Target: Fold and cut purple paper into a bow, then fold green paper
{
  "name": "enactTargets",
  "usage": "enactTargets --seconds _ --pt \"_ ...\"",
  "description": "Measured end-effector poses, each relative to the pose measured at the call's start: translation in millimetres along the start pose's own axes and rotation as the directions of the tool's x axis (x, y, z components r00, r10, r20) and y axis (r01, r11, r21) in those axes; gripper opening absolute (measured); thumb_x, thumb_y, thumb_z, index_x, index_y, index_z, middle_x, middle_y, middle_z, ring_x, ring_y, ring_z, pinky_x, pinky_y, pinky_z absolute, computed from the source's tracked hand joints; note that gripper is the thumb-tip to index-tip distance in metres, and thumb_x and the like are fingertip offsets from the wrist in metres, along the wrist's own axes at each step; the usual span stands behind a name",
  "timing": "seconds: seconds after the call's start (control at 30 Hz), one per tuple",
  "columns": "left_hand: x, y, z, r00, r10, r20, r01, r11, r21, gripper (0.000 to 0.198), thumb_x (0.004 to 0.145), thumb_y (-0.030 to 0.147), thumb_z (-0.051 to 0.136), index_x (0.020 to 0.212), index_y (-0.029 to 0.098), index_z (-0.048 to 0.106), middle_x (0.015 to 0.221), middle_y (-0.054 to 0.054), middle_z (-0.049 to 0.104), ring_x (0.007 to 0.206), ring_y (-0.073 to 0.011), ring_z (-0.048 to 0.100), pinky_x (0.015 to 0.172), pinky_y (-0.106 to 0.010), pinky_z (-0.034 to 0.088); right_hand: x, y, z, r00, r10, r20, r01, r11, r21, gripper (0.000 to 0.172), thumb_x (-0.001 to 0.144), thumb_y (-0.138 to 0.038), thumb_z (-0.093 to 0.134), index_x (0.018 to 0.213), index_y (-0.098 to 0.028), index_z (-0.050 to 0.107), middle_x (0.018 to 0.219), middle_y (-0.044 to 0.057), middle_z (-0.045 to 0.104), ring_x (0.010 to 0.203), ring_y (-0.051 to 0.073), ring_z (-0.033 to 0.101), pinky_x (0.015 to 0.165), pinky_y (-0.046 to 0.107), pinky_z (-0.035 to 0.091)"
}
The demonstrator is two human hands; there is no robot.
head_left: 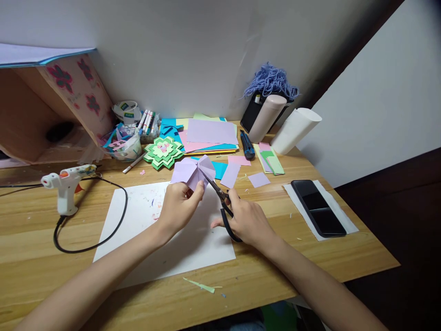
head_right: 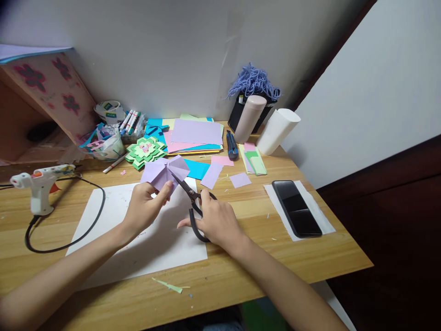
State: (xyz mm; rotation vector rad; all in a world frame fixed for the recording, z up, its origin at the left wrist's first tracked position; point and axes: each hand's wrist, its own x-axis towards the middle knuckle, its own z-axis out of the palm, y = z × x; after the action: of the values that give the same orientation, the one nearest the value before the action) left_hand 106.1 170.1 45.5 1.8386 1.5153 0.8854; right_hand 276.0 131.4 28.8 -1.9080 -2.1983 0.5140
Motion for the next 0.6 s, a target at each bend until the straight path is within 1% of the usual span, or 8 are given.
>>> enactTargets --seconds 0.07,0.13,0.23,0.33,0.43,0.5,0.53,0.6 --pt "1 0 -0.4 1.0 -0.007 -0.008 0.007 1.0 0.016 0.049 0.08 0.046 0.044 0.041 0.016 0.049 0.037 0.001 0.044 0.038 -0.0095 0.04 0.044 -0.023 0.027 0 0 -2 0.999 0.007 0.033 -0.008 0.999 0.044 0.052 0.073 -0.07 0.048 0.087 -0.02 0.041 0.072 0.005 0.063 0.065 0.026 0.064 0.051 0.027 0.032" --pt "1 1 -2.3 1.0 0.006 -0.027 -0.005 1.0 0.028 0.048 0.08 0.045 0.044 0.041 0.017 0.047 0.038 0.001 0.043 0.04 -0.0096 0.039 0.045 -0.023 0.028 0 1 -4 0.995 -0.002 0.101 -0.011 0.992 0.129 0.05 0.074 -0.068 0.049 0.085 -0.02 0.041 0.071 0.003 0.061 0.063 0.023 0.061 0.052 0.026 0.031" --pt "2 3 -6.8 0.997 0.073 -0.035 -0.071 0.997 0.035 0.042 0.08 0.042 0.043 0.046 0.018 0.044 0.044 0.001 0.046 0.045 -0.0103 0.041 0.049 -0.023 0.03 -3 4 -6 0.978 -0.08 0.191 0.015 0.948 0.319 0.048 0.076 -0.067 0.047 0.084 -0.021 0.042 0.07 0.0 0.058 0.062 0.017 0.056 0.053 0.024 0.033" --pt "0 6 -8.8 0.995 0.097 0.002 -0.097 0.991 0.09 0.038 0.078 0.042 0.045 0.048 0.018 0.04 0.045 0.003 0.043 0.045 -0.0099 0.038 0.048 -0.023 0.027 -6 6 -4 0.952 -0.197 0.236 0.04 0.84 0.541 0.053 0.076 -0.072 0.039 0.083 -0.019 0.044 0.062 -0.002 0.051 0.054 0.012 0.048 0.05 0.023 0.034" --pt "-4 7 -6.2 0.998 0.057 0.025 -0.061 0.982 0.176 0.043 0.078 0.044 0.046 0.045 0.019 0.033 0.042 0.003 0.038 0.042 -0.009 0.033 0.047 -0.024 0.023 -8 8 3 0.921 -0.288 0.263 0.005 0.684 0.729 0.063 0.073 -0.078 0.03 0.083 -0.018 0.044 0.057 -0.005 0.04 0.046 0.008 0.037 0.044 0.02 0.033" --pt "-5 7 -3.3 0.998 0.042 0.038 -0.049 0.976 0.213 0.045 0.079 0.044 0.044 0.044 0.019 0.03 0.041 0.004 0.035 0.042 -0.0088 0.03 0.047 -0.024 0.02 -9 9 8 0.903 -0.322 0.286 -0.041 0.596 0.802 0.066 0.071 -0.081 0.028 0.084 -0.017 0.043 0.056 -0.007 0.035 0.043 0.006 0.033 0.041 0.019 0.032" --pt "-5 7 -1.9 0.998 0.039 0.045 -0.048 0.974 0.223 0.046 0.08 0.043 0.043 0.043 0.019 0.03 0.041 0.004 0.034 0.041 -0.0087 0.029 0.047 -0.025 0.02 -9 10 10 0.893 -0.334 0.301 -0.064 0.567 0.821 0.067 0.071 -0.081 0.028 0.084 -0.017 0.043 0.056 -0.007 0.034 0.042 0.005 0.032 0.04 0.019 0.032" --pt "-4 5 0.5 0.998 0.043 0.045 -0.052 0.97 0.236 0.046 0.081 0.041 0.042 0.043 0.019 0.029 0.04 0.004 0.033 0.041 -0.0088 0.028 0.047 -0.025 0.019 -9 11 13 0.879 -0.349 0.325 -0.093 0.542 0.835 0.068 0.071 -0.081 0.027 0.085 -0.016 0.044 0.057 -0.007 0.034 0.041 0.005 0.033 0.038 0.018 0.032"
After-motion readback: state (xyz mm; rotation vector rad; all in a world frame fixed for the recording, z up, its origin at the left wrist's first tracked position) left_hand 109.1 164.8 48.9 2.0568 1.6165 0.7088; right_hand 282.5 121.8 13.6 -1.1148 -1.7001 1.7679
